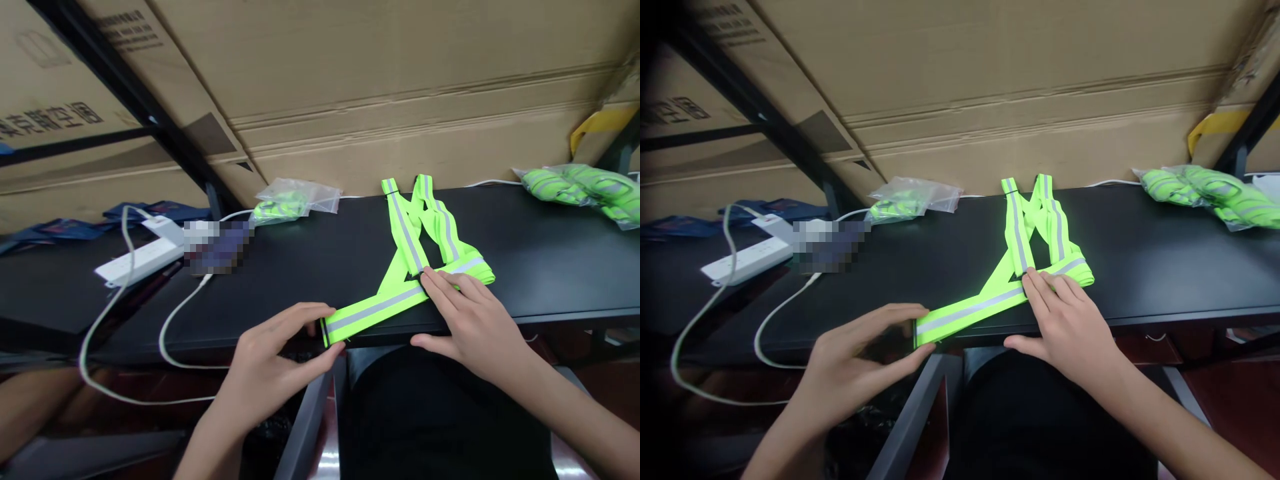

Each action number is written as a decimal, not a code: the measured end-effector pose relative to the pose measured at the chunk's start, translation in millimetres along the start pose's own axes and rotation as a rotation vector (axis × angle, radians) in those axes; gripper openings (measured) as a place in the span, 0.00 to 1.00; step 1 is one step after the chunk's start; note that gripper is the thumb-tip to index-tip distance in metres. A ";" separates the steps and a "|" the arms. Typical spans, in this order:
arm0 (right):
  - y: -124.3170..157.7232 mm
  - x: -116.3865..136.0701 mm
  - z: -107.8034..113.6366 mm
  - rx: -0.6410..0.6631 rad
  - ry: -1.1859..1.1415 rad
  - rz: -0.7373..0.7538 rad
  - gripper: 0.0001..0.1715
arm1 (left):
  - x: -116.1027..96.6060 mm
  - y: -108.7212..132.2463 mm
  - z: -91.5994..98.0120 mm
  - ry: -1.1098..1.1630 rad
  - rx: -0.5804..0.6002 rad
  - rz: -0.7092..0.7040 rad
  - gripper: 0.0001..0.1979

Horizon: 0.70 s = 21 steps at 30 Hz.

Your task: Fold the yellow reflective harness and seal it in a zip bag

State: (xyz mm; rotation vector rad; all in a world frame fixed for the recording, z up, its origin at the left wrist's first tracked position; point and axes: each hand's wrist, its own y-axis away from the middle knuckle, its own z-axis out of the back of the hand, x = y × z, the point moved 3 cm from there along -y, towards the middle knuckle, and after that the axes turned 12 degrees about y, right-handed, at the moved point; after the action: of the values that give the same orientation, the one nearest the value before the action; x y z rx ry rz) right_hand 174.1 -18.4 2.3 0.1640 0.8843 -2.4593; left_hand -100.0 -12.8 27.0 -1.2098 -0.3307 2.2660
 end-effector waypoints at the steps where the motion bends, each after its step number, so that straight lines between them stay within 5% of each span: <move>1: 0.2 0.0 -0.3 -0.004 0.002 -0.003 0.45 | 1.5 2.7 -0.8 0.076 -0.047 0.045 0.14; 7: 1.5 1.8 -2.1 -0.021 0.018 -0.026 0.44 | 12.8 1.1 -13.9 0.569 -0.373 0.271 0.20; 12: 1.3 6.0 -4.2 -0.016 0.054 -0.019 0.48 | 3.4 -49.0 -18.5 0.706 -0.465 0.187 0.22; 16: 1.2 7.8 -4.9 -0.009 0.075 -0.047 0.53 | -33.8 -104.4 -31.9 0.658 -0.354 0.007 0.18; 21: 2.2 8.2 -5.5 -0.024 0.068 -0.073 0.48 | -67.0 -158.1 -80.2 0.645 -0.083 -0.013 0.17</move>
State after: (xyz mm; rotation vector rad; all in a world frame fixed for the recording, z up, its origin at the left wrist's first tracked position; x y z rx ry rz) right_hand 167.9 -19.9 -5.5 0.2121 0.9647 -2.5223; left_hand 51.1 75.9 99.3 -1.8809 -0.1797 1.7356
